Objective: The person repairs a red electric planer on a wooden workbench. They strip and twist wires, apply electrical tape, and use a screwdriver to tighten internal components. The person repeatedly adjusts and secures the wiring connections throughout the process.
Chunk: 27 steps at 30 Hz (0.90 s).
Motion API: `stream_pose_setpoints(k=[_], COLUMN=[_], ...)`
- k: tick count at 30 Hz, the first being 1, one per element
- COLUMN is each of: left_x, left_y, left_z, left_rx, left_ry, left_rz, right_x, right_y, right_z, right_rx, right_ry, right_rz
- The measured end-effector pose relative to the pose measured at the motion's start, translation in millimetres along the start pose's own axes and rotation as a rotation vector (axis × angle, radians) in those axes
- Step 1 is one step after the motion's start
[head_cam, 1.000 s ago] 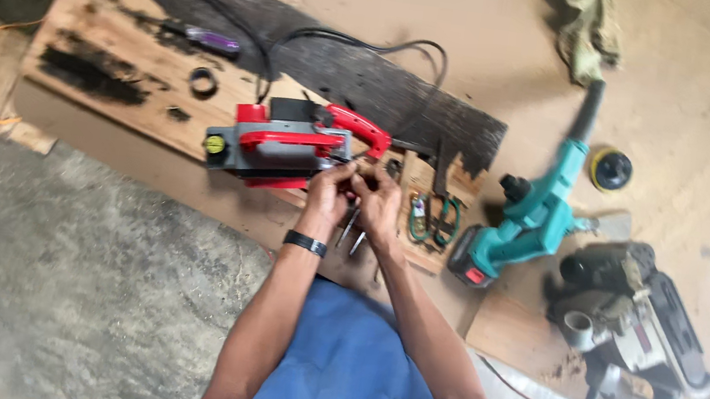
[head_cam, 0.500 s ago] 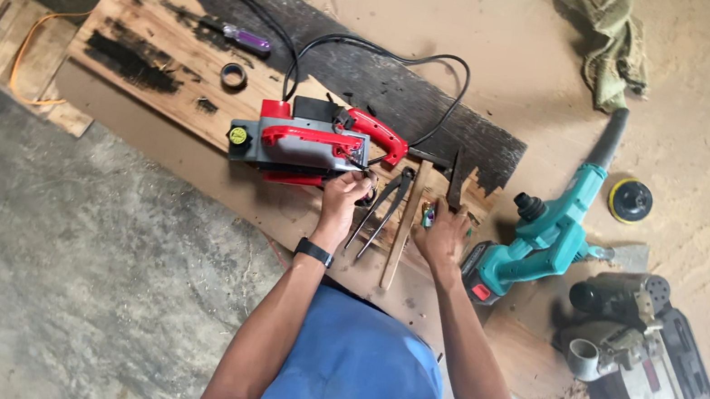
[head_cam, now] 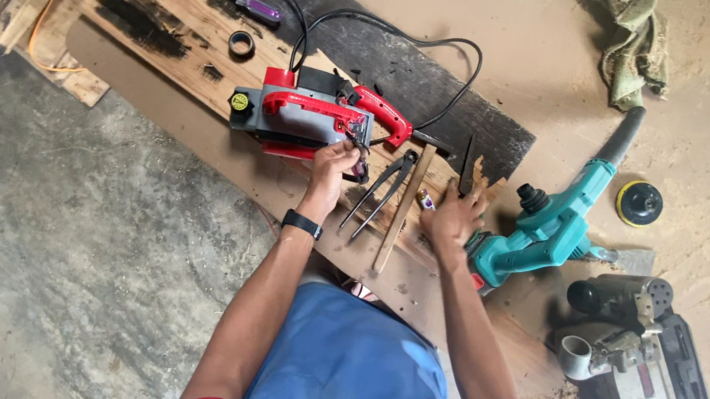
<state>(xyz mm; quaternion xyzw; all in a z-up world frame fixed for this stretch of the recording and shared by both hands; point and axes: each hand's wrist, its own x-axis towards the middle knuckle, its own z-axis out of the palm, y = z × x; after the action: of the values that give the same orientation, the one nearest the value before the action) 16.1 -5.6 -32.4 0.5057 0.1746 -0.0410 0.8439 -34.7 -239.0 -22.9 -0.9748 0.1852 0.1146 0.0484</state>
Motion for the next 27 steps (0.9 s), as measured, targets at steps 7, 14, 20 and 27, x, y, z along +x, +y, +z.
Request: stream_pose_setpoints(k=[7,14,20,27], left_x=[17,-2,11,28], left_y=[-2,33,53,109], left_z=[-3,17,-7,-16], left_rx=[-0.092,0.041,0.697,1.266], left_ry=[0.1,0.135,-0.095,-0.499], left_rz=[-0.036,-0.09,-0.046,0.241], right_x=[-12,-2,12,-45], right_y=[-97,-137,-126,-93], right_z=[18,39,73,11], right_rx=[-0.014,-0.032,0.254,1.258], right_ry=[0.072,0.002,-0.208,-0.063], right_rz=[-0.463,-0.37,-0.124,0.259])
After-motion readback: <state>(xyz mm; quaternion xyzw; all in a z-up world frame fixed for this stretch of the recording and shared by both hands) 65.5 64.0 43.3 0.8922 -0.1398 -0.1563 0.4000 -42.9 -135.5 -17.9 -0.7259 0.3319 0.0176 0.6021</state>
